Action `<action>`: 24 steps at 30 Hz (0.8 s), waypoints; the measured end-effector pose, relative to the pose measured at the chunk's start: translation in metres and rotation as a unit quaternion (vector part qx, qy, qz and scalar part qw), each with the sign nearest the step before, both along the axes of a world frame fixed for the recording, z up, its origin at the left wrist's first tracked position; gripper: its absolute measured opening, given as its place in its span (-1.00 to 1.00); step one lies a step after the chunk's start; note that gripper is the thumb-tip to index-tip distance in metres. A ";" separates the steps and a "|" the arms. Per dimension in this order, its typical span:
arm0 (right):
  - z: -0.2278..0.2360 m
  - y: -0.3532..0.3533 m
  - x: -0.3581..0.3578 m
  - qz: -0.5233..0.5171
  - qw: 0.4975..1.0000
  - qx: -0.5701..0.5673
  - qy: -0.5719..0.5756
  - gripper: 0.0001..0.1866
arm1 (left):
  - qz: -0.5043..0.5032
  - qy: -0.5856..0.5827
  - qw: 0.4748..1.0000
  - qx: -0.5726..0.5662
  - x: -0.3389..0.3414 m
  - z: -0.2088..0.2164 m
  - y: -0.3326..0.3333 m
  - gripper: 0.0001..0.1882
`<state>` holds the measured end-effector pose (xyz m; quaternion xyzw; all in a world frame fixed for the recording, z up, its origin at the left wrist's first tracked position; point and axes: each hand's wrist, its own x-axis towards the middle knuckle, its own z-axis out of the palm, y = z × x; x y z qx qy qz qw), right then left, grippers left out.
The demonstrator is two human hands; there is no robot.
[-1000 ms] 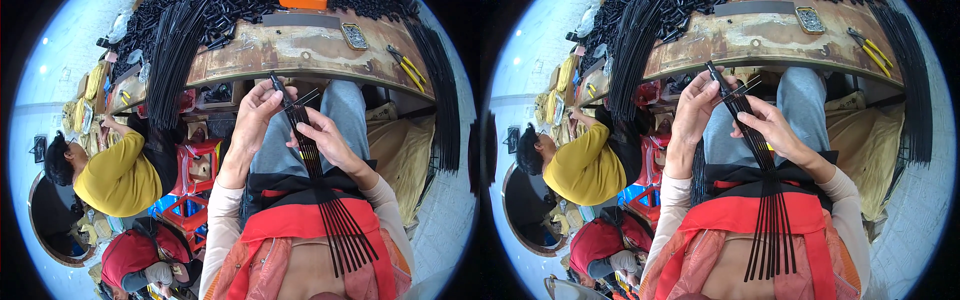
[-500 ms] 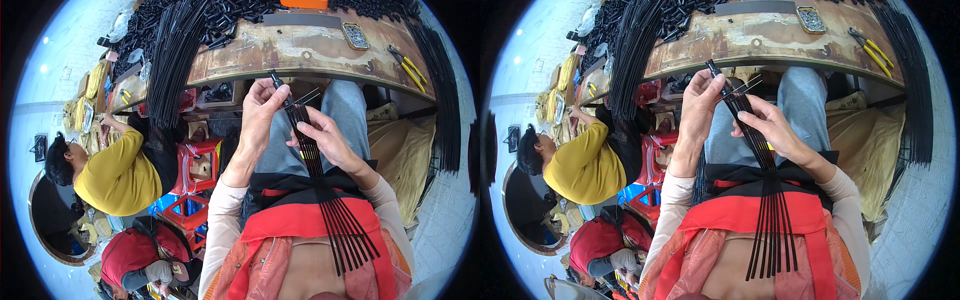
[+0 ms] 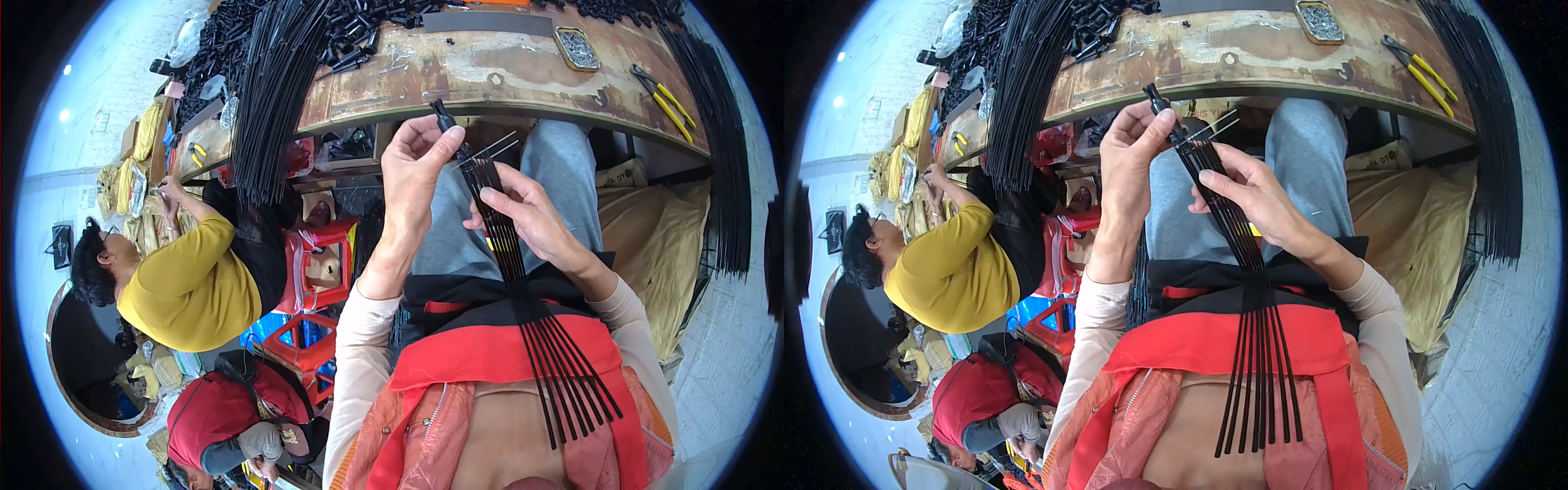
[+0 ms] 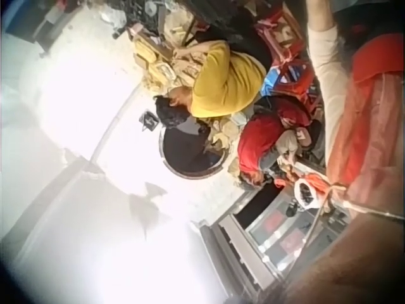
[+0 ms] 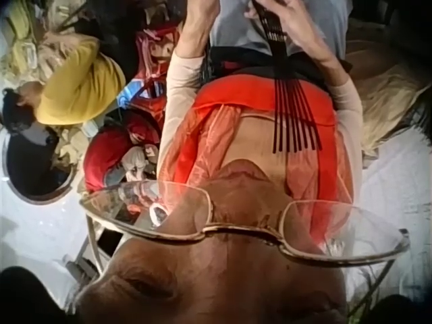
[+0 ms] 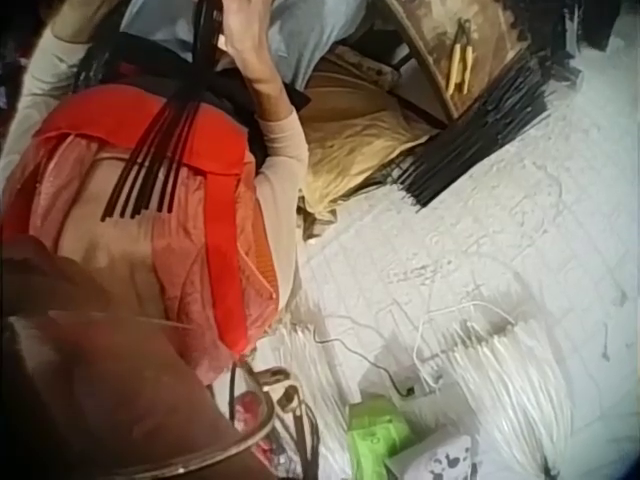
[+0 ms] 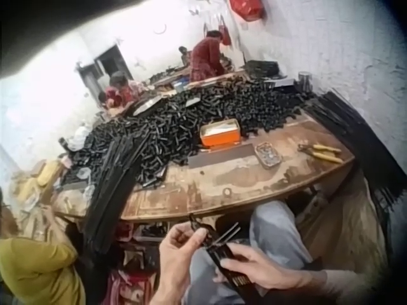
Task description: Assembling and trimming electrical cable harnesses using a workbench jig and hand tools.
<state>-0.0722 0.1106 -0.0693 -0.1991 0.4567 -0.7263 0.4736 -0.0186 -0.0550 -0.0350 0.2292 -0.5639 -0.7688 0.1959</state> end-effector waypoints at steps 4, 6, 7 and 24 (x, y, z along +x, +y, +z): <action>-0.002 0.000 0.000 -0.003 1.000 -0.002 0.002 -0.69 | 0.005 0.016 1.000 -0.023 0.000 -0.001 -0.002 -0.71; -0.003 -0.001 0.000 -0.006 1.000 -0.014 -0.010 -0.70 | -0.002 -0.003 1.000 -0.029 0.000 -0.001 -0.002 -0.68; -0.004 -0.001 0.000 -0.007 1.000 -0.014 -0.009 -0.70 | -0.002 -0.003 1.000 -0.029 0.000 0.000 -0.003 -0.68; -0.010 0.003 -0.004 0.022 0.998 -0.044 -0.041 -0.70 | -0.120 -0.016 0.993 -0.004 0.007 0.000 -0.013 -0.67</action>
